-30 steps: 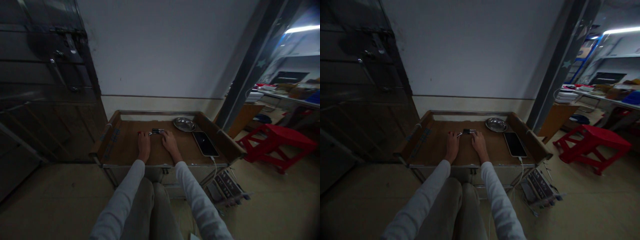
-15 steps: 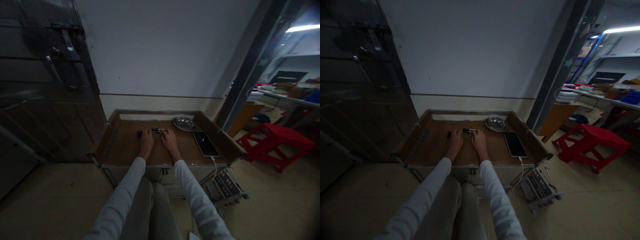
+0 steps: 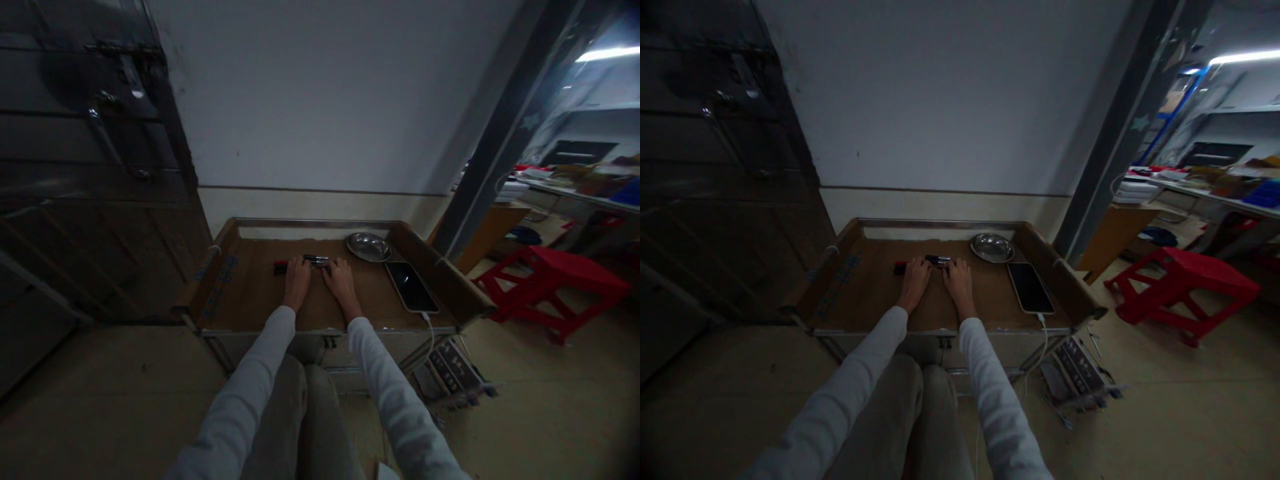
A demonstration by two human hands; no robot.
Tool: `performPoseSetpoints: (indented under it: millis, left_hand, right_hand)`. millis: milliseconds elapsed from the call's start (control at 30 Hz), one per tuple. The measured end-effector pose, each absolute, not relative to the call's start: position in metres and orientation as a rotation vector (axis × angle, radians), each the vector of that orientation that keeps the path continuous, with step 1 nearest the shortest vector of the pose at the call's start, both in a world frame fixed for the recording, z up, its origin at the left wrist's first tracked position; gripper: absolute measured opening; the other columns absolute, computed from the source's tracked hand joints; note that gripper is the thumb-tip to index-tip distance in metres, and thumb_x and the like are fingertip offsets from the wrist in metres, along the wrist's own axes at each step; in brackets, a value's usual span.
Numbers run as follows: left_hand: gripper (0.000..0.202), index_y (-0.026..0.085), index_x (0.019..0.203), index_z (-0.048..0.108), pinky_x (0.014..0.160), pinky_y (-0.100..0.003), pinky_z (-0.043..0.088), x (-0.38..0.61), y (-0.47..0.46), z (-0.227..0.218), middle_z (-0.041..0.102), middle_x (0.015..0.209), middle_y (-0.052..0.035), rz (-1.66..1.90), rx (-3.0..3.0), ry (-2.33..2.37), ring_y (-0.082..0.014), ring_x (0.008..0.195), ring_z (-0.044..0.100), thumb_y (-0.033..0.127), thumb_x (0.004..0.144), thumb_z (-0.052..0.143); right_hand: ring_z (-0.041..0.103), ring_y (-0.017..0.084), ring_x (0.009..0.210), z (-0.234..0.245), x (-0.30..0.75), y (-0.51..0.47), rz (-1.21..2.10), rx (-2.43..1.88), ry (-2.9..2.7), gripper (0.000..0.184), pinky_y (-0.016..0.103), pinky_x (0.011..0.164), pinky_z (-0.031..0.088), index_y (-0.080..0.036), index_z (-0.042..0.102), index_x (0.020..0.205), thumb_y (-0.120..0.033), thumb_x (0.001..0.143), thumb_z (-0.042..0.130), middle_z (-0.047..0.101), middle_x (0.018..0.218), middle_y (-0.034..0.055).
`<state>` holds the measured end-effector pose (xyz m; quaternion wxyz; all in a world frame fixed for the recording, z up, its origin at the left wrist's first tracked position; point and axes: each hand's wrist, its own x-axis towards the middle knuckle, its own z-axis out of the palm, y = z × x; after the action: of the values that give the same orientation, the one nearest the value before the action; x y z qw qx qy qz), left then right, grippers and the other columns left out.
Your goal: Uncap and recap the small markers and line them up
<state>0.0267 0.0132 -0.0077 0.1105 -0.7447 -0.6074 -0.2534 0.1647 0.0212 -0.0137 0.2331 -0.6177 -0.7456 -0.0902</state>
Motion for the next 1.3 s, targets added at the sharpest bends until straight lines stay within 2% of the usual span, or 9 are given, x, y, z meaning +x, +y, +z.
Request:
performPoseSetpoints:
  millis: [200,500,600,700,767,1000,1167,1300]
  left_hand:
    - [0.020,0.015,0.093,0.058,0.084,-0.038,0.038,0.026,0.013,-0.006,0.059,0.099,-0.0104,-0.680,-2.239,-1.735,-0.0247,0.096,0.049,0.020,0.090,0.039]
    - [0.019,0.017,0.099,0.054,0.085,-0.037,0.038,0.028,0.013,-0.003,0.063,0.100,-0.0083,-0.766,-2.342,-1.704,-0.0221,0.097,0.052,0.021,0.092,0.037]
    - [0.026,0.016,0.112,0.051,0.091,-0.038,0.036,0.029,0.013,-0.005,0.060,0.112,-0.0101,-0.831,-2.345,-1.661,-0.0218,0.107,0.050,0.020,0.091,0.037]
    - [0.036,0.018,0.125,0.044,0.101,-0.041,0.028,0.029,0.015,-0.009,0.052,0.129,-0.0091,-0.874,-2.382,-1.552,-0.0220,0.125,0.038,0.020,0.089,0.039]
    - [0.037,0.019,0.126,0.044,0.105,-0.043,0.023,0.028,0.015,-0.010,0.052,0.130,-0.0078,-0.858,-2.423,-1.500,-0.0220,0.129,0.033,0.021,0.089,0.040]
    - [0.021,0.022,0.105,0.057,0.098,-0.040,0.030,0.024,0.001,-0.004,0.061,0.113,-0.0051,-0.773,-2.532,-1.446,-0.0200,0.111,0.049,0.029,0.089,0.046]
    - [0.023,0.021,0.106,0.056,0.087,-0.036,0.035,0.021,-0.011,0.001,0.060,0.106,-0.0065,-0.824,-2.304,-1.654,-0.0207,0.101,0.053,0.029,0.092,0.040]
    - [0.022,0.022,0.107,0.056,0.086,-0.034,0.036,0.020,-0.011,0.004,0.060,0.105,-0.0059,-0.807,-2.280,-1.662,-0.0203,0.100,0.053,0.028,0.092,0.040]
  right_hand:
    - [0.048,0.023,0.099,-0.007,0.165,0.016,-0.183,-1.583,-2.121,0.021,0.032,0.082,0.033,-0.021,0.061,0.099,-0.026,0.090,0.042,0.059,0.103,0.0094]
    - [0.052,0.020,0.095,-0.004,0.165,0.017,-0.081,-1.409,-2.160,0.022,0.029,0.080,0.035,-0.019,0.062,0.100,-0.020,0.090,0.042,0.064,0.102,0.0076]
    - [0.053,0.021,0.092,-0.002,0.165,0.012,-0.164,-1.483,-2.083,0.022,0.030,0.080,0.035,-0.019,0.063,0.100,-0.023,0.090,0.044,0.065,0.100,0.0078]
    - [0.053,0.021,0.090,0.000,0.165,0.007,-0.217,-1.541,-1.965,0.026,0.030,0.080,0.035,-0.018,0.063,0.102,-0.026,0.092,0.041,0.066,0.098,0.0085]
    - [0.054,0.020,0.088,0.001,0.165,0.004,-0.228,-1.550,-1.916,0.028,0.030,0.080,0.034,-0.018,0.062,0.103,-0.027,0.092,0.039,0.067,0.096,0.0082]
    - [0.054,0.020,0.081,0.002,0.169,-0.007,-0.191,-1.570,-1.834,0.030,0.029,0.075,0.035,-0.020,0.064,0.103,-0.029,0.092,0.038,0.068,0.090,0.0074]
    - [0.055,0.020,0.081,0.000,0.172,-0.010,-0.167,-1.621,-1.803,0.030,0.030,0.075,0.036,-0.020,0.065,0.102,-0.030,0.091,0.039,0.068,0.091,0.0085]
    - [0.057,0.021,0.085,0.001,0.170,-0.009,-0.131,-1.622,-1.839,0.029,0.032,0.079,0.038,-0.019,0.064,0.103,-0.027,0.090,0.039,0.068,0.094,0.0098]
